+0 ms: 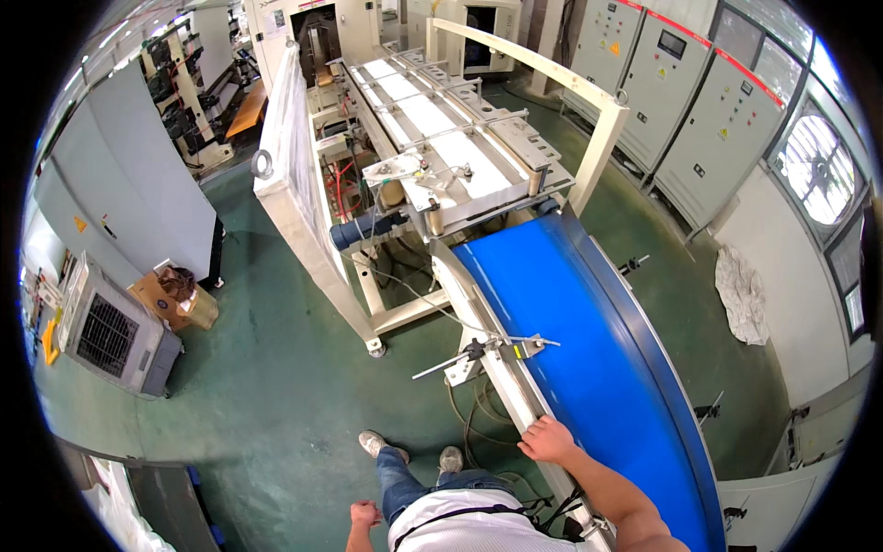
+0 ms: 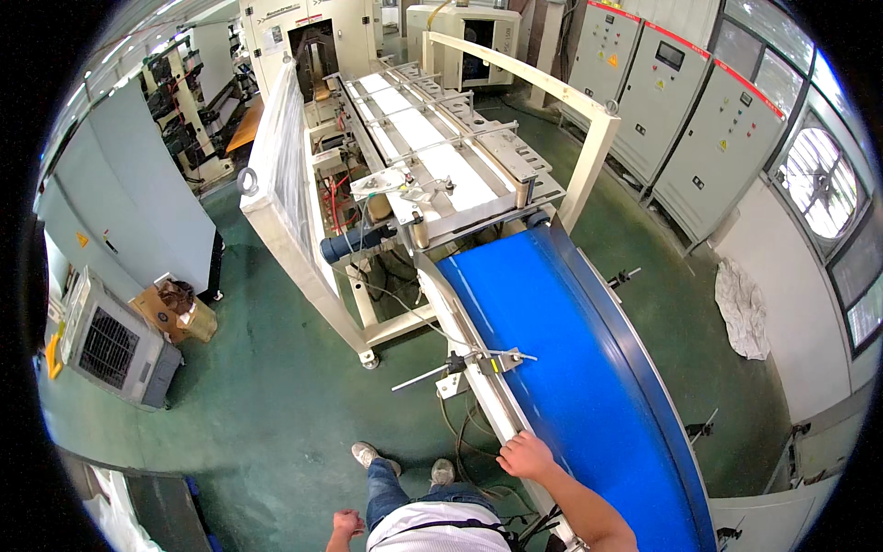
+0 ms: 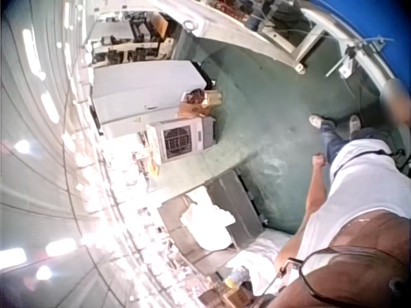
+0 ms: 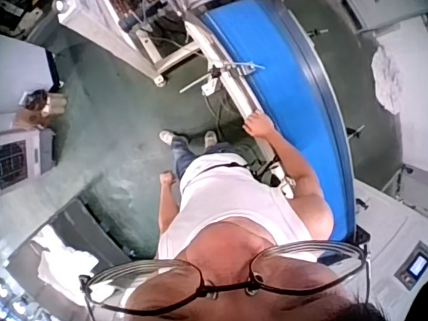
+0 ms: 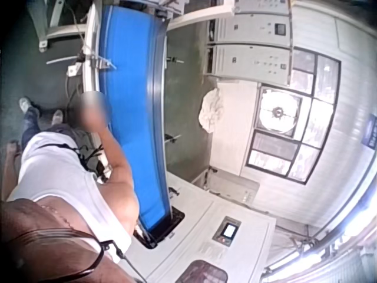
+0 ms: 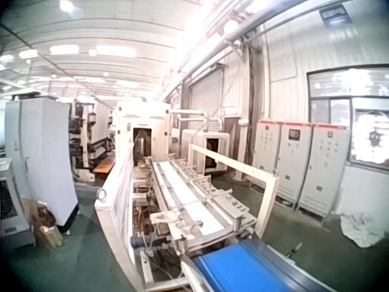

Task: The person stands by a machine and places white paper items onto a conveyor belt. Then the person walks to a table, picks up a stack of paper items, and places them into a large white bulk bag. Finally, the person picks up a blue basket containing paper scraps and empties it into the same bulk bag.

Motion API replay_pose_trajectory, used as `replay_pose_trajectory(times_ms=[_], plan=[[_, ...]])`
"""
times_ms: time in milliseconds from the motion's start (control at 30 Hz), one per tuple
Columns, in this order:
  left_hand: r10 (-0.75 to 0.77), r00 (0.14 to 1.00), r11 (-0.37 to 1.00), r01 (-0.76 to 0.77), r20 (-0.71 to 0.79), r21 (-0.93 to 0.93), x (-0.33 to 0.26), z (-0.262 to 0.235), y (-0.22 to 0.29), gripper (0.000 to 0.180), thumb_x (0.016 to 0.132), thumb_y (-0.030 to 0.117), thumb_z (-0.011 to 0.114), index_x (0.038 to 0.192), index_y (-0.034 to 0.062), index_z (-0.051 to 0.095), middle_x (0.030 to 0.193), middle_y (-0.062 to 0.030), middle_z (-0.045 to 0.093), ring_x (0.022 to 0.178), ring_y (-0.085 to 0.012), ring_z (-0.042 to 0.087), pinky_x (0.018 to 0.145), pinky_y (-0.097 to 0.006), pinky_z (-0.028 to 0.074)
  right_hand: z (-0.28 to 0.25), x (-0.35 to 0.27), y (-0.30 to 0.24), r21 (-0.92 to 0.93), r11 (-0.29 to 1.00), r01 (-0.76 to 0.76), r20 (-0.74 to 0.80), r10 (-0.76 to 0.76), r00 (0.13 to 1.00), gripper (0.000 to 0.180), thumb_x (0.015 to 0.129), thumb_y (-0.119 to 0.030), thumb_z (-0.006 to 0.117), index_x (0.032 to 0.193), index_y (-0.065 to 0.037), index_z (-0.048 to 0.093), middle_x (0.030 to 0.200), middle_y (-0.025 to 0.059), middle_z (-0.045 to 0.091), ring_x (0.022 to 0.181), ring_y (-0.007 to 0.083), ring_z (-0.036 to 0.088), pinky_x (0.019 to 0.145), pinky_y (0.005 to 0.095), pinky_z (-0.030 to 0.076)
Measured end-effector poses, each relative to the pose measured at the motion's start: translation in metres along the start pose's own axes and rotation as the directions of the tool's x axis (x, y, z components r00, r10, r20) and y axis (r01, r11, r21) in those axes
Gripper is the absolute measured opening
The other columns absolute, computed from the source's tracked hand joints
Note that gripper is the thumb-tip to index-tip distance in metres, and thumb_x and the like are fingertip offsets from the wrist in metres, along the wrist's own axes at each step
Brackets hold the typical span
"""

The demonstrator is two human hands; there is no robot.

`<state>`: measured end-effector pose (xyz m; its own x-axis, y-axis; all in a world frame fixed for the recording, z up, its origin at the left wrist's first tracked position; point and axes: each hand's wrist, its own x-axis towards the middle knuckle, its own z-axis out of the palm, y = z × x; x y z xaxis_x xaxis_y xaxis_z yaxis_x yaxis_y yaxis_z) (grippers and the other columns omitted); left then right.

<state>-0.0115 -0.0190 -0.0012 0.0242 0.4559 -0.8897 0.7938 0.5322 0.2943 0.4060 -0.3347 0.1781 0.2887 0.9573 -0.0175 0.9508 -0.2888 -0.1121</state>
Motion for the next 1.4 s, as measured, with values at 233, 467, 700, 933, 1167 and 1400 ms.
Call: replay_pose_trajectory(times_ms=[233, 467, 700, 933, 1167, 1400], plan=[[0.018, 0.999, 0.999, -0.019, 0.04, 0.037, 0.014, 0.004, -0.004, 0.022, 0.087, 0.014, 0.055, 0.106, 0.0022, 0.057, 0.071, -0.0115, 0.064, 0.056, -0.0244, 0.064, 0.049, -0.043, 0.055, 0.003, -0.005, 0.002, -0.016, 1.0, -0.012, -0.024, 0.012, 1.0, 0.027, 0.079, -0.033, 0.06, 0.064, -0.011, 0.06, 0.066, 0.003, 0.059, 0.069, 0.0197, 0.059, 0.071, 0.0324, 0.042], [0.636, 0.755, 0.699, -0.651, 0.161, 0.295, 0.105, -0.01, -0.082, 0.022, 0.087, 0.014, 0.055, 0.106, 0.0013, 0.057, 0.072, -0.0122, 0.064, 0.057, -0.0243, 0.064, 0.05, -0.043, 0.056, 0.003, 0.001, 0.001, -0.008, 1.0, 0.004, -0.049, -0.004, 0.999, 0.026, 0.077, -0.032, 0.062, 0.062, -0.011, 0.061, 0.065, 0.0024, 0.059, 0.068, 0.0193, 0.058, 0.07, 0.0317, 0.042], [0.899, 0.377, 0.134, -0.721, 0.222, 0.68, 0.103, -0.013, -0.073, 0.01, 0.074, 0.017, 0.062, 0.078, 0.0076, 0.059, 0.068, -0.009, 0.06, 0.058, -0.0259, 0.06, 0.049, -0.042, 0.048, 0.001, -0.002, 0.001, 0.0, 1.0, -0.001, -0.061, 0.001, 0.998, 0.027, 0.078, -0.032, 0.061, 0.062, -0.011, 0.06, 0.066, 0.0023, 0.059, 0.068, 0.0192, 0.058, 0.07, 0.0322, 0.042], [0.802, 0.336, -0.232, -0.586, 0.493, 0.776, 0.095, -0.022, -0.069, 0.025, 0.073, 0.031, 0.063, 0.088, 0.0107, 0.064, 0.087, -0.0111, 0.062, 0.075, -0.0288, 0.059, 0.065, -0.045, 0.047, 0.0, -0.009, 0.005, 0.093, 0.995, -0.038, -0.154, 0.052, 0.987, 0.018, 0.077, -0.026, 0.063, 0.069, -0.01, 0.061, 0.072, 0.003, 0.059, 0.075, 0.0205, 0.058, 0.075, 0.034, 0.042], [0.907, 0.157, -0.224, -0.605, 0.391, 0.764, 0.113, -0.026, -0.084, 0.026, 0.074, 0.032, 0.062, 0.088, 0.0096, 0.064, 0.085, -0.0108, 0.062, 0.077, -0.0286, 0.059, 0.064, -0.043, 0.046, -0.019, -0.005, 0.008, 0.302, 0.867, -0.396, -0.464, 0.496, 0.734, 0.036, 0.077, -0.019, 0.066, 0.109, -0.006, 0.057, 0.113, 0.0129, 0.055, 0.108, 0.0293, 0.052, 0.094, 0.0435, 0.035], [0.373, 0.923, 0.831, -0.376, 0.091, 0.409, 0.073, -0.045, -0.042, 0.023, 0.081, 0.026, 0.057, 0.09, 0.0058, 0.064, 0.081, -0.0108, 0.063, 0.07, -0.0264, 0.06, 0.058, -0.041, 0.05, 0.021, -0.032, 0.099, 0.878, 0.155, -0.453, -0.138, 0.988, 0.07, 0.052, 0.096, -0.035, 0.048, 0.132, 0.001, 0.044, 0.133, 0.0214, 0.046, 0.123, 0.0349, 0.044, 0.103, 0.0395, 0.035]])
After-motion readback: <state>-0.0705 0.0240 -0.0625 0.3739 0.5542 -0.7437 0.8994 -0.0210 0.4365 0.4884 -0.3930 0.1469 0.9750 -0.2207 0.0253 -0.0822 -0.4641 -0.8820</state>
